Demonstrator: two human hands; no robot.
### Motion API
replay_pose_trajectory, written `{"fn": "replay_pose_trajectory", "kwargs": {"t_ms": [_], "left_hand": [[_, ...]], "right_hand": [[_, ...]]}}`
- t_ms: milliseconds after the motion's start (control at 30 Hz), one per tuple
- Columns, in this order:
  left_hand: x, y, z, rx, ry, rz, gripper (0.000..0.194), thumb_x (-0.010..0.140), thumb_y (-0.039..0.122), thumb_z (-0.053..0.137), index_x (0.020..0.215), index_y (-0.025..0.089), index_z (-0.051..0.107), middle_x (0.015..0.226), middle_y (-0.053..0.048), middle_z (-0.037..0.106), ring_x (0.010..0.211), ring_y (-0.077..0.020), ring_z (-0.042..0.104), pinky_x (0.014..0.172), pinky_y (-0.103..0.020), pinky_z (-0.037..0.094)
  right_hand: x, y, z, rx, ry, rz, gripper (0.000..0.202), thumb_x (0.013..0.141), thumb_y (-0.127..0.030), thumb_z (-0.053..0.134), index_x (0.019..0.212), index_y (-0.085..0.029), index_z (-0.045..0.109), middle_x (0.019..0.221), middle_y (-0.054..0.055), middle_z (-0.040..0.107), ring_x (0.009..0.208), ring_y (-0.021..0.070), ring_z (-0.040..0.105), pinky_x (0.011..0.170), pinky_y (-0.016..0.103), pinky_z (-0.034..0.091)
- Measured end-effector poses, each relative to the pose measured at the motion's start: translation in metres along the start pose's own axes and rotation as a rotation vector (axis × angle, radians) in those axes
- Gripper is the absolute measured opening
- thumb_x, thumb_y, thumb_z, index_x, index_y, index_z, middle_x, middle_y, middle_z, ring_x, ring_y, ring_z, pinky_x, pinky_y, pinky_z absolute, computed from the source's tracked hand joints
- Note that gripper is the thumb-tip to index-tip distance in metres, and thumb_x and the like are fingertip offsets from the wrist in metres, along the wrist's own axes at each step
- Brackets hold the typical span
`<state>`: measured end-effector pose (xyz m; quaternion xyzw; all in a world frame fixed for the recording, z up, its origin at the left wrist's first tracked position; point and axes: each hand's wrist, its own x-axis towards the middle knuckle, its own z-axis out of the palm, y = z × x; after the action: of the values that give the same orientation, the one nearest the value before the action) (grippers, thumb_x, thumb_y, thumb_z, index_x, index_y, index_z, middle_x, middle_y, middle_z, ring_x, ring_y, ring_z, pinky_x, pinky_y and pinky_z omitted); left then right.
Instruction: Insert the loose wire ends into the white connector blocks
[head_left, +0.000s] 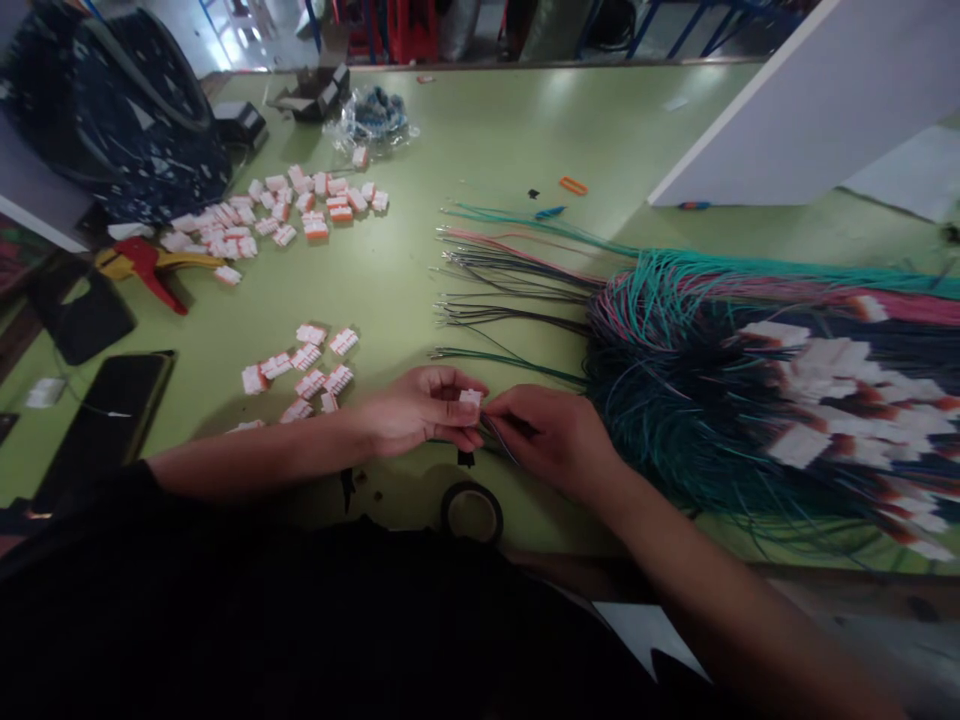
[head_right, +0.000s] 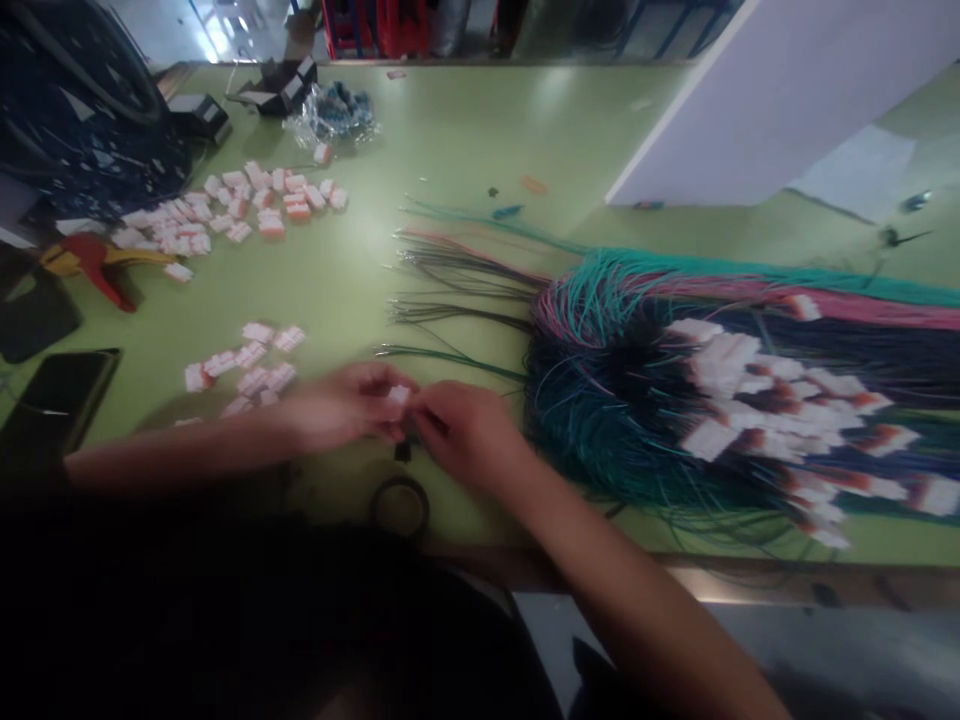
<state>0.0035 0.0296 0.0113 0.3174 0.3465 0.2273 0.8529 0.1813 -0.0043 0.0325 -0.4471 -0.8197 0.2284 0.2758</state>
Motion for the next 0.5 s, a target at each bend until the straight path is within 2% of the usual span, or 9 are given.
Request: {"fn": "replay_pose_trajectory", "kwargs": {"t_ms": [133, 200, 300, 400, 500], "left_hand": [[0.000, 0.002, 0.001, 0.016, 0.003, 0.006, 0.033, 0.064, 0.017, 0.077, 0.089, 0.012, 0.055, 0.063, 0.001, 0.063, 0.056, -0.0106, 0.063, 0.056, -0.023, 0.051], [-0.001, 0.004, 0.001, 0.029, -0.008, 0.010, 0.033, 0.064, 0.016, 0.076, 0.088, 0.012, 0.055, 0.062, 0.002, 0.062, 0.055, -0.0105, 0.063, 0.055, -0.022, 0.051], [-0.003, 0.006, 0.001, 0.096, -0.084, -0.029, 0.030, 0.064, 0.015, 0.075, 0.086, 0.012, 0.054, 0.061, 0.003, 0.061, 0.053, -0.0106, 0.062, 0.052, -0.022, 0.050], [-0.006, 0.007, 0.002, 0.157, -0.165, -0.084, 0.030, 0.065, 0.014, 0.074, 0.086, 0.012, 0.053, 0.062, 0.003, 0.060, 0.053, -0.0111, 0.062, 0.051, -0.023, 0.049], [-0.008, 0.006, 0.003, 0.172, -0.170, -0.092, 0.030, 0.065, 0.014, 0.073, 0.087, 0.013, 0.052, 0.062, 0.004, 0.059, 0.054, -0.0108, 0.062, 0.054, -0.025, 0.050]], "right_hand": [[0.003, 0.003, -0.016, 0.053, -0.126, 0.014, 0.018, 0.082, -0.022, 0.050, 0.077, -0.017, 0.066, 0.069, 0.001, 0.068, 0.061, 0.0100, 0.058, 0.058, 0.020, 0.040], [0.010, 0.008, -0.030, -0.032, -0.187, 0.061, 0.017, 0.082, -0.026, 0.051, 0.080, -0.017, 0.066, 0.070, 0.002, 0.068, 0.063, 0.0115, 0.059, 0.059, 0.021, 0.041], [0.029, 0.020, -0.048, -0.415, -0.180, 0.209, 0.021, 0.084, -0.023, 0.047, 0.080, -0.015, 0.065, 0.079, 0.008, 0.069, 0.072, 0.0174, 0.061, 0.061, 0.026, 0.041], [0.052, 0.034, -0.049, -0.832, -0.172, 0.353, 0.029, 0.085, -0.014, 0.038, 0.086, -0.010, 0.066, 0.089, 0.019, 0.068, 0.081, 0.0247, 0.063, 0.061, 0.030, 0.038], [0.068, 0.044, -0.040, -0.975, -0.242, 0.387, 0.031, 0.082, -0.006, 0.037, 0.086, -0.007, 0.068, 0.086, 0.022, 0.068, 0.080, 0.0271, 0.064, 0.063, 0.032, 0.040]]}}
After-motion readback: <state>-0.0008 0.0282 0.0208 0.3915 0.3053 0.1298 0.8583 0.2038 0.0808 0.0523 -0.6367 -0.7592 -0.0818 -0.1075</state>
